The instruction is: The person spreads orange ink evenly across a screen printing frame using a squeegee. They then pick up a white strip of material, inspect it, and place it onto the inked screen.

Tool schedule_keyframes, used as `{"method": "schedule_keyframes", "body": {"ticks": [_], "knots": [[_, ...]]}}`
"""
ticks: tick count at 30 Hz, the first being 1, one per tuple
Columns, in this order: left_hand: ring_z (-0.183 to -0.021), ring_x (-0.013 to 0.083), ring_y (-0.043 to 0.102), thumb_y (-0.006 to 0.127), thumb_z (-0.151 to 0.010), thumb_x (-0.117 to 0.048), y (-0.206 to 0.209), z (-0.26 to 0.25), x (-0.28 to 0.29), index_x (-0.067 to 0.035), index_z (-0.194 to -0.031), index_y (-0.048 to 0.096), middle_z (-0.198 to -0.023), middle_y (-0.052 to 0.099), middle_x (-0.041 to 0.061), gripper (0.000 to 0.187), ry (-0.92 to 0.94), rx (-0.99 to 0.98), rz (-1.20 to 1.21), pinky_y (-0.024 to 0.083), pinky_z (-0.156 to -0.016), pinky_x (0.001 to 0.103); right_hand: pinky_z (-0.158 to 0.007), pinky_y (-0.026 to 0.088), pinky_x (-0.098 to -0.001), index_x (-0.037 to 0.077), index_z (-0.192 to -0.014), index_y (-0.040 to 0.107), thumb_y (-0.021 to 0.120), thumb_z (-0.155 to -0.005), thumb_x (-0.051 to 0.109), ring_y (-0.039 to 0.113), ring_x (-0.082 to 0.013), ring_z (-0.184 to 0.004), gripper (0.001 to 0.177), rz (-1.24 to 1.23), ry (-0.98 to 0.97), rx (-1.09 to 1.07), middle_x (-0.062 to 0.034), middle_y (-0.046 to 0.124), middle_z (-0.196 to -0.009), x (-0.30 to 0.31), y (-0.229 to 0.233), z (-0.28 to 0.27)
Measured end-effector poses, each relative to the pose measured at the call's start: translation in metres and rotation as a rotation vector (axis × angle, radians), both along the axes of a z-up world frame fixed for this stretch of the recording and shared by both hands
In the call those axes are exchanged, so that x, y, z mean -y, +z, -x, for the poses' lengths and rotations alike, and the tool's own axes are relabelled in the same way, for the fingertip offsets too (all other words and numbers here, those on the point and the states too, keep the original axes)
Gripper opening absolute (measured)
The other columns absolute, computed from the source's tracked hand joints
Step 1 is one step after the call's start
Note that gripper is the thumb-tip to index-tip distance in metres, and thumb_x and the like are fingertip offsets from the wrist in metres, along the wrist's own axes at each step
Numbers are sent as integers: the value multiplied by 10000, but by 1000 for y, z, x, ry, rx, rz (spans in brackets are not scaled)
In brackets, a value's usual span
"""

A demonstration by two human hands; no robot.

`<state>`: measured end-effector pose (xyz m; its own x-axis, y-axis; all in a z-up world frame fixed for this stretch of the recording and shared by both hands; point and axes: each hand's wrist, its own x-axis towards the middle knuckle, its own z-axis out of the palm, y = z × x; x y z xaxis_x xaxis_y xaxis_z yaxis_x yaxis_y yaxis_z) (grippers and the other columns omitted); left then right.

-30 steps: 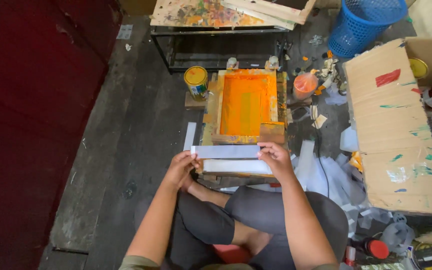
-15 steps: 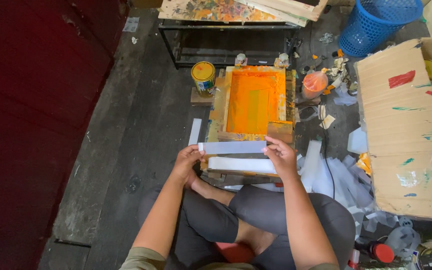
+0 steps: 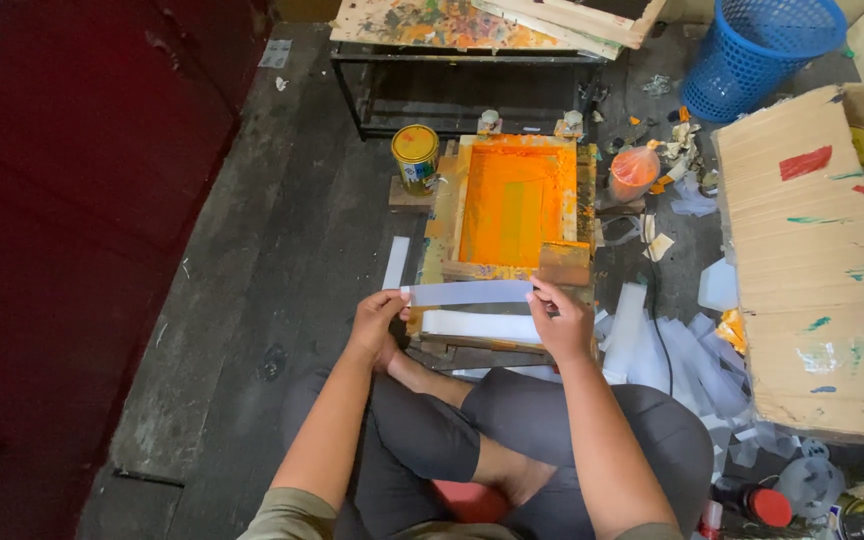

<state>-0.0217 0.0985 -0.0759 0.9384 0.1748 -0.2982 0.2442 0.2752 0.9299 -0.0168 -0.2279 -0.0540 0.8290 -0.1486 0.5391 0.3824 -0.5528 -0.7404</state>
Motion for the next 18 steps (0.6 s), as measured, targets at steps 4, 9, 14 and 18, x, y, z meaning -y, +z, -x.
{"method": "schedule_keyframes", "body": {"ticks": [4, 9, 14, 18], "knots": [[-606, 114, 675, 734, -903, -118, 4, 4, 0, -83, -944, 759, -686, 698, 69, 59, -1, 5, -34, 505, -592, 199, -621, 607, -283, 205, -1096, 832, 846, -793, 66, 738, -215, -717, 334, 65, -18, 73, -52, 789, -828, -3, -1, 3], [-509, 81, 552, 796, -851, -155, 45, 17, 6, -72, -922, 791, -575, 591, 45, 110, 66, 15, -124, 387, -458, 167, -596, 603, -285, 222, -1066, 835, 859, -777, 73, 733, -210, -705, 326, 81, -37, 132, -40, 786, -818, -8, -7, 2], [-494, 74, 480, 820, -817, -162, 19, 10, -15, -121, -879, 798, -543, 548, 28, 77, 71, 36, -213, 365, -453, 209, -626, 599, -316, 175, -1088, 825, 820, -833, 37, 737, -214, -740, 290, -56, 7, 108, -72, 785, -847, -25, -18, -9], [-628, 98, 611, 808, -769, -94, 35, 6, -35, -83, -891, 746, -651, 658, 61, 137, 68, 61, -282, 444, -579, 224, -642, 605, -326, 190, -1152, 819, 771, -886, 54, 730, -220, -742, 302, -85, 94, 95, -69, 785, -873, -51, 7, -33]]}}
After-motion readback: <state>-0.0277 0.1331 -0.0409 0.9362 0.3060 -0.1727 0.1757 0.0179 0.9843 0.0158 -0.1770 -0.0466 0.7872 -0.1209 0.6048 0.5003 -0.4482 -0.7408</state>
